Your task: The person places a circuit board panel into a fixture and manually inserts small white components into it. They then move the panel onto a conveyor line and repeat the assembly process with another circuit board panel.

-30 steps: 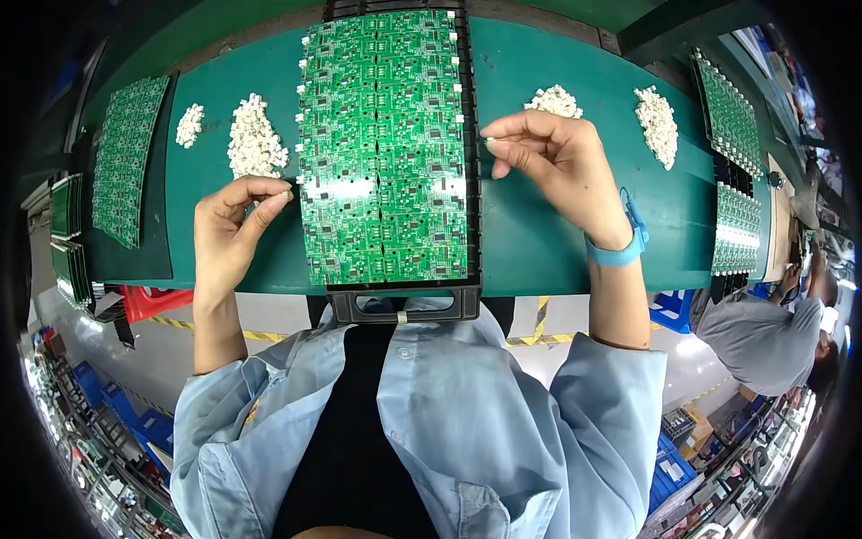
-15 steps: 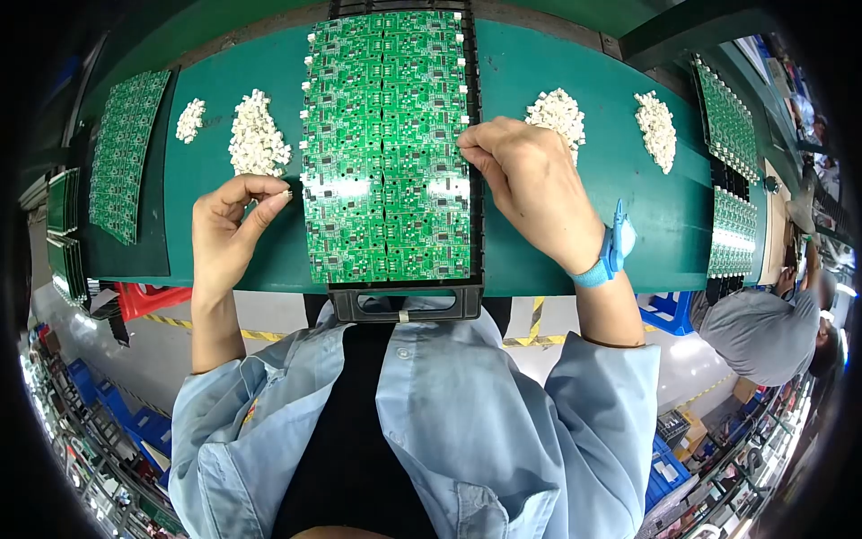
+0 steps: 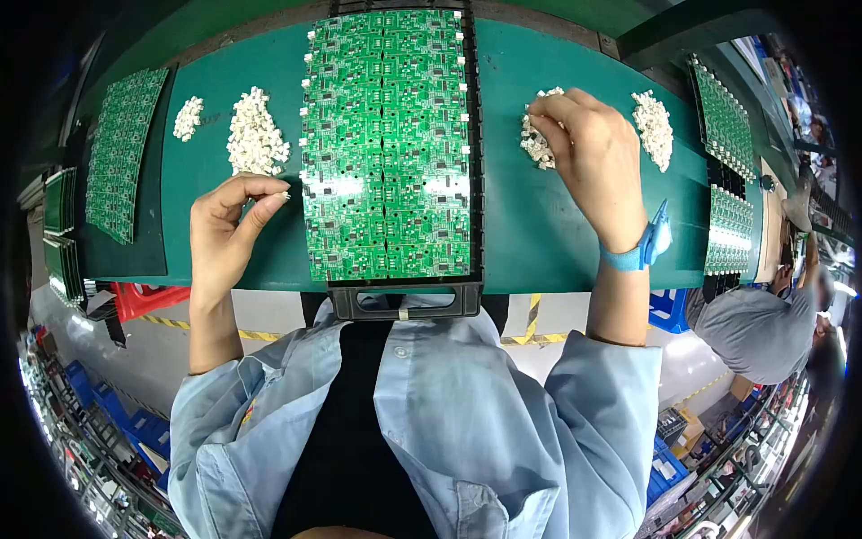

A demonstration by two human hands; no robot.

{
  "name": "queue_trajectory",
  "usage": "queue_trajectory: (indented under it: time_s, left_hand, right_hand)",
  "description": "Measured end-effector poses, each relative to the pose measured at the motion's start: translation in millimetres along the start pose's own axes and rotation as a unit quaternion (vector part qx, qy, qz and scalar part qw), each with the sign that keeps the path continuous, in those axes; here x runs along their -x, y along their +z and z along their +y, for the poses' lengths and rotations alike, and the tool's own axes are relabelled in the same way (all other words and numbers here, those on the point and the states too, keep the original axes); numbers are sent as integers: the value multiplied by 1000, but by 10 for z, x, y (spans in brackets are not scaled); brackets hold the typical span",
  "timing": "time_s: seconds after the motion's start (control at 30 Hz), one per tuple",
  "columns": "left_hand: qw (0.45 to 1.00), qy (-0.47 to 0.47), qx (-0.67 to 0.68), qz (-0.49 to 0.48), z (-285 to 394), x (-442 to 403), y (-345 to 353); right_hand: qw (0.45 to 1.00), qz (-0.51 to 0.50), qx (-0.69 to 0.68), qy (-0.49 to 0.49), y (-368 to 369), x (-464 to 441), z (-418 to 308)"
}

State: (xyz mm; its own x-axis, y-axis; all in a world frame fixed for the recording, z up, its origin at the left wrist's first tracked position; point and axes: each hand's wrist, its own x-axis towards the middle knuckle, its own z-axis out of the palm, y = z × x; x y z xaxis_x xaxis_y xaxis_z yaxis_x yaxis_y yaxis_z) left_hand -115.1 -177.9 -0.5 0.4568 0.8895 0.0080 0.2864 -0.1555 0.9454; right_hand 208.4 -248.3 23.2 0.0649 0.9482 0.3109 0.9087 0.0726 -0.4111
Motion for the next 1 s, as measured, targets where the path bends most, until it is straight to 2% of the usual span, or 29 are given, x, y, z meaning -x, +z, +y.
queue_trajectory:
  time_s: [0.13, 0.33, 0.5, 0.63, 1.0]
  left_hand:
    - [999, 27, -17, -16, -39, -1, 10]
    - [999, 39, -31, -18, -21, 32, 34]
    - [993, 52, -101, -32, 42, 123, 44]
    - [980, 131, -147, -27, 39, 143, 81]
    - [966, 164, -201, -9, -40, 100, 119]
  right_hand:
    - [994, -92, 49, -33, 41, 110, 196]
    - [990, -44, 76, -106, 214, 110, 239]
    - [996, -65, 0, -56, 147, 120, 227]
    - [992, -88, -83, 41, 100, 134, 252]
    - [990, -44, -127, 51, 141, 117, 244]
